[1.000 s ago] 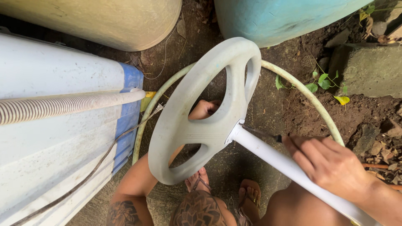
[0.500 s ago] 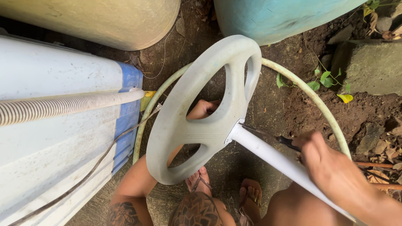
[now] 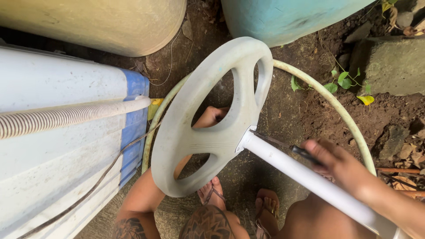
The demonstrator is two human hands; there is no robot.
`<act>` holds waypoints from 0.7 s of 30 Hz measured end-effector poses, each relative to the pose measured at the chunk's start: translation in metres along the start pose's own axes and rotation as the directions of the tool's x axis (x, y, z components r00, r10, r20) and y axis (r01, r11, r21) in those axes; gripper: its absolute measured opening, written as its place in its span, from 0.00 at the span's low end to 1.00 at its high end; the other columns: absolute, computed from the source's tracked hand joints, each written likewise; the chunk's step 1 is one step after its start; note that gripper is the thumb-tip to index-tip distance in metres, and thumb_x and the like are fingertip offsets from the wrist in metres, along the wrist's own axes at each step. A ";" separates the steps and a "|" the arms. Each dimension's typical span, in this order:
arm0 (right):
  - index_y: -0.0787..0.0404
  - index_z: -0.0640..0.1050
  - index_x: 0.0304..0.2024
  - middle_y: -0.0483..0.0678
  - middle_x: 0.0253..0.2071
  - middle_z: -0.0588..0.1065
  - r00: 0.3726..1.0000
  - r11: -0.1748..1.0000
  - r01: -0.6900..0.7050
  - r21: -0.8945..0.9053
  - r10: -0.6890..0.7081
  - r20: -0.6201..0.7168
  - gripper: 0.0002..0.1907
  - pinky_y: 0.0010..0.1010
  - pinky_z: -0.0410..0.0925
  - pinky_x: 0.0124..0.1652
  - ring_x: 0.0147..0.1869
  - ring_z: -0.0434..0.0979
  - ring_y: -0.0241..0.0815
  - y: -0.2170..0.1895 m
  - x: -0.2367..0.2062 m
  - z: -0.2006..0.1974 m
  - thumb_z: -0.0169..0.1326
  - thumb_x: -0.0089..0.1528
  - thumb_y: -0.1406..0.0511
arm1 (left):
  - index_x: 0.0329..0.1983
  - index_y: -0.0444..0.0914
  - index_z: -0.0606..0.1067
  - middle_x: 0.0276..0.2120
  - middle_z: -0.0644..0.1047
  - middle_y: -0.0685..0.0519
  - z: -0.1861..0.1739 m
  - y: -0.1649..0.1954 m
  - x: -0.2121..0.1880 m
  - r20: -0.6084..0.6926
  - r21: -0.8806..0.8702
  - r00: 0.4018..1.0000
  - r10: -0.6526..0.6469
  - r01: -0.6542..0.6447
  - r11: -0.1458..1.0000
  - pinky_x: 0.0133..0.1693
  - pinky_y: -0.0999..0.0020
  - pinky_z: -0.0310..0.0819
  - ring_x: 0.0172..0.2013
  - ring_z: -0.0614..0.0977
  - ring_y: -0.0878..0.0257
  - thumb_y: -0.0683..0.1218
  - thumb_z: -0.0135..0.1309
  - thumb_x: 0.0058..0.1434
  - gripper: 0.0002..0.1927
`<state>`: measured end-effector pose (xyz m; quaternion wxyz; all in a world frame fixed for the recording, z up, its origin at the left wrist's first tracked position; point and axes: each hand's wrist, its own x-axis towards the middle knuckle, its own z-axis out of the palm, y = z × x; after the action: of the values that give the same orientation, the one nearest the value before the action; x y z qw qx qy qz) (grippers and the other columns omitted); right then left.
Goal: The person uses a screwdriver to remove and reinsert screws on a gray plastic fan wheel, then flips the assembly to tighten a screw on the white fan housing. The task involves repeated screw manipulation and repositioning of the fan parts.
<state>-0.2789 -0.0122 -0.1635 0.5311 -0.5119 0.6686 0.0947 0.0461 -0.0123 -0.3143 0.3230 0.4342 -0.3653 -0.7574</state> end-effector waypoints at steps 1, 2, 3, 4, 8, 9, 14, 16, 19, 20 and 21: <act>0.61 0.70 0.56 0.51 0.41 0.76 1.000 0.998 0.007 0.069 -0.009 0.028 0.22 0.34 0.74 0.43 0.44 0.82 0.49 0.001 0.000 -0.002 0.50 0.65 0.56 | 0.52 0.33 0.81 0.36 0.83 0.53 0.000 -0.001 -0.003 -0.001 0.001 1.000 0.009 -0.009 1.000 0.30 0.75 0.78 0.31 0.82 0.73 0.36 0.62 0.58 0.17; 0.63 0.67 0.58 0.51 0.43 0.76 0.994 0.985 0.109 -0.136 -0.108 0.010 0.23 0.32 0.74 0.43 0.44 0.83 0.47 0.003 -0.003 -0.003 0.51 0.65 0.57 | 0.52 0.33 0.80 0.36 0.83 0.53 0.000 -0.001 -0.002 -0.002 -0.003 1.000 0.009 -0.009 1.000 0.30 0.75 0.77 0.32 0.82 0.72 0.37 0.62 0.57 0.17; 0.65 0.64 0.59 0.51 0.44 0.76 0.977 0.919 0.205 -0.337 -0.214 0.009 0.25 0.30 0.75 0.44 0.44 0.83 0.45 0.007 -0.008 -0.001 0.51 0.65 0.59 | 0.52 0.33 0.80 0.36 0.83 0.53 -0.001 -0.001 0.000 -0.006 -0.008 1.000 0.004 -0.004 1.000 0.31 0.74 0.77 0.32 0.82 0.72 0.37 0.62 0.57 0.18; 0.67 0.60 0.61 0.51 0.45 0.76 0.948 0.804 0.284 -0.523 -0.318 0.025 0.28 0.28 0.75 0.45 0.44 0.83 0.43 0.010 -0.011 0.000 0.52 0.65 0.60 | 0.52 0.33 0.80 0.36 0.83 0.53 -0.001 -0.002 -0.002 -0.004 -0.001 1.000 0.013 -0.013 1.000 0.31 0.74 0.77 0.32 0.82 0.71 0.38 0.63 0.57 0.18; 0.65 0.67 0.53 0.53 0.44 0.72 0.647 0.152 0.503 -0.851 -0.719 0.254 0.23 0.32 0.72 0.44 0.44 0.76 0.46 0.023 -0.028 -0.011 0.50 0.55 0.72 | 0.51 0.32 0.80 0.37 0.83 0.52 0.001 -0.004 -0.002 0.009 -0.007 1.000 0.018 -0.018 1.000 0.32 0.73 0.77 0.33 0.82 0.70 0.39 0.63 0.56 0.19; 0.66 0.69 0.56 0.51 0.41 0.72 0.629 0.024 0.472 -0.881 -0.710 0.318 0.25 0.33 0.72 0.42 0.42 0.76 0.46 0.024 -0.029 -0.013 0.52 0.55 0.71 | 0.51 0.32 0.80 0.37 0.83 0.51 0.001 -0.004 0.001 0.013 -0.017 1.000 0.014 -0.014 1.000 0.33 0.73 0.77 0.34 0.82 0.69 0.40 0.63 0.55 0.19; 0.70 0.76 0.59 0.51 0.41 0.77 0.507 -0.214 0.297 -0.931 -0.791 0.343 0.22 0.30 0.68 0.37 0.39 0.76 0.40 0.012 -0.027 -0.015 0.51 0.63 0.69 | 0.51 0.32 0.80 0.38 0.83 0.50 0.002 -0.003 0.000 0.018 -0.024 1.000 0.016 -0.015 1.000 0.34 0.71 0.76 0.35 0.82 0.67 0.42 0.63 0.54 0.21; 0.62 0.76 0.62 0.42 0.36 0.74 0.742 0.011 0.259 -0.966 -0.642 0.192 0.20 0.30 0.70 0.42 0.38 0.76 0.35 0.002 -0.023 -0.009 0.49 0.67 0.66 | 0.51 0.32 0.80 0.38 0.83 0.50 0.002 -0.002 0.000 0.022 -0.024 1.000 0.015 -0.014 1.000 0.35 0.70 0.76 0.36 0.82 0.66 0.43 0.63 0.53 0.22; 0.48 0.75 0.62 0.49 0.37 0.85 0.993 0.743 -0.111 -0.660 0.056 -0.104 0.20 0.25 0.74 0.39 0.34 0.84 0.36 -0.009 -0.017 0.009 0.40 0.72 0.56 | 0.51 0.32 0.79 0.39 0.83 0.49 0.001 -0.002 -0.002 0.021 -0.025 1.000 0.012 -0.011 1.000 0.36 0.69 0.76 0.37 0.82 0.65 0.44 0.63 0.53 0.23; 0.50 0.74 0.61 0.50 0.37 0.84 0.997 0.798 -0.066 -0.599 0.028 -0.073 0.19 0.26 0.74 0.41 0.35 0.84 0.37 -0.011 -0.015 0.009 0.42 0.71 0.56 | 0.51 0.31 0.79 0.39 0.83 0.49 0.001 -0.001 -0.002 0.021 -0.022 1.000 0.012 -0.012 1.000 0.36 0.69 0.76 0.37 0.82 0.65 0.45 0.64 0.52 0.23; 0.53 0.73 0.60 0.50 0.38 0.84 0.999 0.847 -0.021 -0.531 -0.005 -0.047 0.19 0.27 0.73 0.42 0.37 0.83 0.38 -0.012 -0.013 0.010 0.44 0.70 0.56 | 0.51 0.31 0.79 0.39 0.83 0.48 0.000 -0.001 -0.003 0.022 -0.019 1.000 0.012 -0.012 1.000 0.36 0.69 0.76 0.37 0.82 0.64 0.45 0.64 0.52 0.24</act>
<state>-0.2649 -0.0038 -0.1521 0.3527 -0.6381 0.6305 0.2663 0.0470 -0.0090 -0.3139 0.3275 0.4205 -0.3642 -0.7637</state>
